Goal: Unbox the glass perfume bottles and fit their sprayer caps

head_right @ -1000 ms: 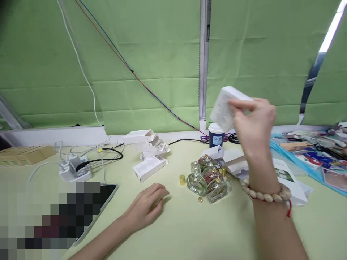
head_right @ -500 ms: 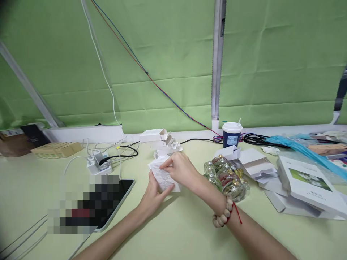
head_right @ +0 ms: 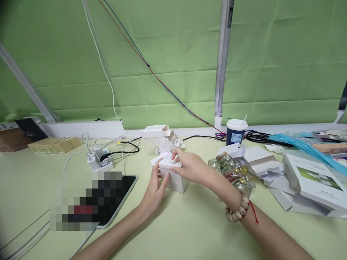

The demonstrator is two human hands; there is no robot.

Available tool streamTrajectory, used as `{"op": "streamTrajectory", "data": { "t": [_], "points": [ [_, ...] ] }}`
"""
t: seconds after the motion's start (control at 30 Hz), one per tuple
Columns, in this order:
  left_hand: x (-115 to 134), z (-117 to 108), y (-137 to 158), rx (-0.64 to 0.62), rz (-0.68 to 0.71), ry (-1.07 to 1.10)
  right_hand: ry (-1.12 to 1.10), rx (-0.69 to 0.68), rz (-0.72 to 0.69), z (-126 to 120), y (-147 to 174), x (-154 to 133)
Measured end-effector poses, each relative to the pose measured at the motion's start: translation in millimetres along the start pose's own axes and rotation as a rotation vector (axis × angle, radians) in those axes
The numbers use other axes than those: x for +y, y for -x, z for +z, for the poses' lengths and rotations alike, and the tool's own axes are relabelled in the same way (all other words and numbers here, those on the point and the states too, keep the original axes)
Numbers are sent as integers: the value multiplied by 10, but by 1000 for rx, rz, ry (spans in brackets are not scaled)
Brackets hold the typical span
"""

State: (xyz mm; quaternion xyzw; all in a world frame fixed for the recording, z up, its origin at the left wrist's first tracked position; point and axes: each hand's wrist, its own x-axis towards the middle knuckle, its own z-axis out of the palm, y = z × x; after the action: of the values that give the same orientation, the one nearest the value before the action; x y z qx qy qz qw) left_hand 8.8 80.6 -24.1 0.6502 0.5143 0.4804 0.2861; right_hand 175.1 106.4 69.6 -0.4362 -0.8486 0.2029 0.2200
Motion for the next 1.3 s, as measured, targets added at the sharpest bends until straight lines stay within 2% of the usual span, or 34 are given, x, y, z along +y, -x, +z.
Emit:
{"op": "streamTrajectory", "data": {
  "t": [0.13, 0.23, 0.43, 0.63, 0.77, 0.9, 1.03, 1.3],
  "points": [
    [-15, 26, 4, 13, 10, -6, -3, -53, -6, -22, 14, 8],
    [-28, 38, -6, 27, 1, -34, 18, -41, -14, -36, 4, 5],
    [-48, 30, 4, 9, -22, -25, 220, -38, 33, 28, -62, 48],
    [14, 22, 31, 12, 100, -15, 159, -37, -62, 74, -104, 216],
    [71, 6, 44, 16, 101, -38, 155, 125, -246, 9, -92, 228],
    [59, 7, 26, 57, 144, -9, 332, 261, -391, -62, -85, 218],
    [24, 17, 0, 64, 150, -47, 418, 230, -416, -50, -77, 211],
    [-16, -5, 6, 48, 218, -86, 320, 186, -373, -104, -14, 129]
  ]
}}
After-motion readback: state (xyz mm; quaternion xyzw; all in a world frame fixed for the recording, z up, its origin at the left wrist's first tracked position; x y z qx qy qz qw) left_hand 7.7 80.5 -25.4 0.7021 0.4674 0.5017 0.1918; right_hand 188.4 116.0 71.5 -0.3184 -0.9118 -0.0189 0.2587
